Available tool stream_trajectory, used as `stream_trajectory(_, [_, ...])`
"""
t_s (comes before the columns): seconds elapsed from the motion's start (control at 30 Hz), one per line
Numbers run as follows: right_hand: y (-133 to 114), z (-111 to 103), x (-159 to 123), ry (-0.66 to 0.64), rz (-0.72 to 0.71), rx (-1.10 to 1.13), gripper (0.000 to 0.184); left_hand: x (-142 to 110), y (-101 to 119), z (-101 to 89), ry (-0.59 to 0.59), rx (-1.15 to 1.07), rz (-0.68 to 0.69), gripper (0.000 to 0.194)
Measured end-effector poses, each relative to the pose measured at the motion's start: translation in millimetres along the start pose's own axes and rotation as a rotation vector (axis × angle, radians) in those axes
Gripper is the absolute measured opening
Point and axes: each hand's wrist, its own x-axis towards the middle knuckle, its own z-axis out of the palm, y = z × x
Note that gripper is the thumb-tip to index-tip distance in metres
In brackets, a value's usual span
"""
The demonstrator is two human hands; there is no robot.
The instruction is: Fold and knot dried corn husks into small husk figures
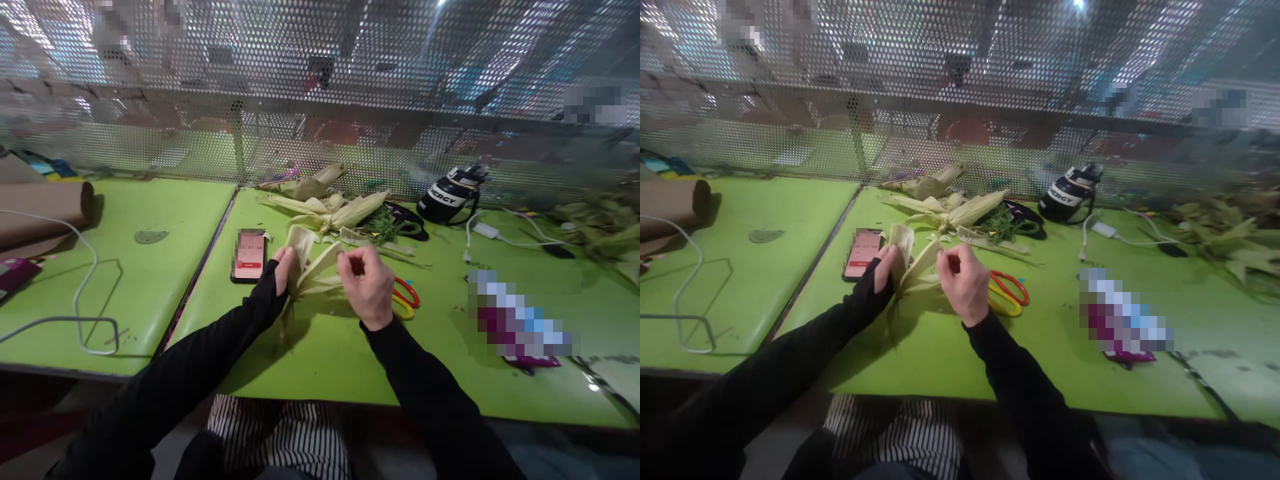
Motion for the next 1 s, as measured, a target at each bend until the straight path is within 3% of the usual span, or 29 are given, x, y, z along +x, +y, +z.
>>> stream_trajectory(0.1, [1, 0, 3, 0.002, 0.095, -0.011, 0.02, 2, -4, -0.8, 0.005, -0.072, 0.052, 0.037])
stream_trajectory(0.23, [5, -2, 8, -0.003, 0.138, -0.017, 0.019, 2, -11, -5.1, -0.308, -0.031, -0.124, 0.049])
stream_trajectory(0.3, [6, -4, 10, -0.021, 0.144, -0.025, 0.018, 1, -15, -6.7, -0.401, 0.017, -0.263, 0.05])
stream_trajectory(0.43, [9, -7, 13, -0.081, 0.166, -0.04, 0.017, -1, -21, -6.7, -0.428, 0.031, -0.424, 0.047])
stream_trajectory(0.53, [12, -11, 17, -0.126, 0.2, -0.043, 0.017, -1, -24, -4.9, -0.489, 0.056, -0.412, 0.049])
stream_trajectory(0.6, [15, -14, 20, -0.135, 0.261, 0.047, 0.013, 0, -25, -3.6, -0.471, 0.025, -0.348, 0.051])
stream_trajectory(0.73, [20, -19, 23, -0.094, 0.44, 0.379, 0.048, 3, -23, -2.0, -0.326, -0.06, -0.267, 0.04])
stream_trajectory(0.87, [17, -15, 15, -0.381, 0.574, 0.536, 0.037, 3, -19, -2.3, -0.276, -0.08, -0.282, 0.038])
stream_trajectory(1.0, [9, -9, 7, -0.549, 0.566, 0.536, 0.032, 1, -15, -2.1, -0.317, -0.022, -0.228, 0.042])
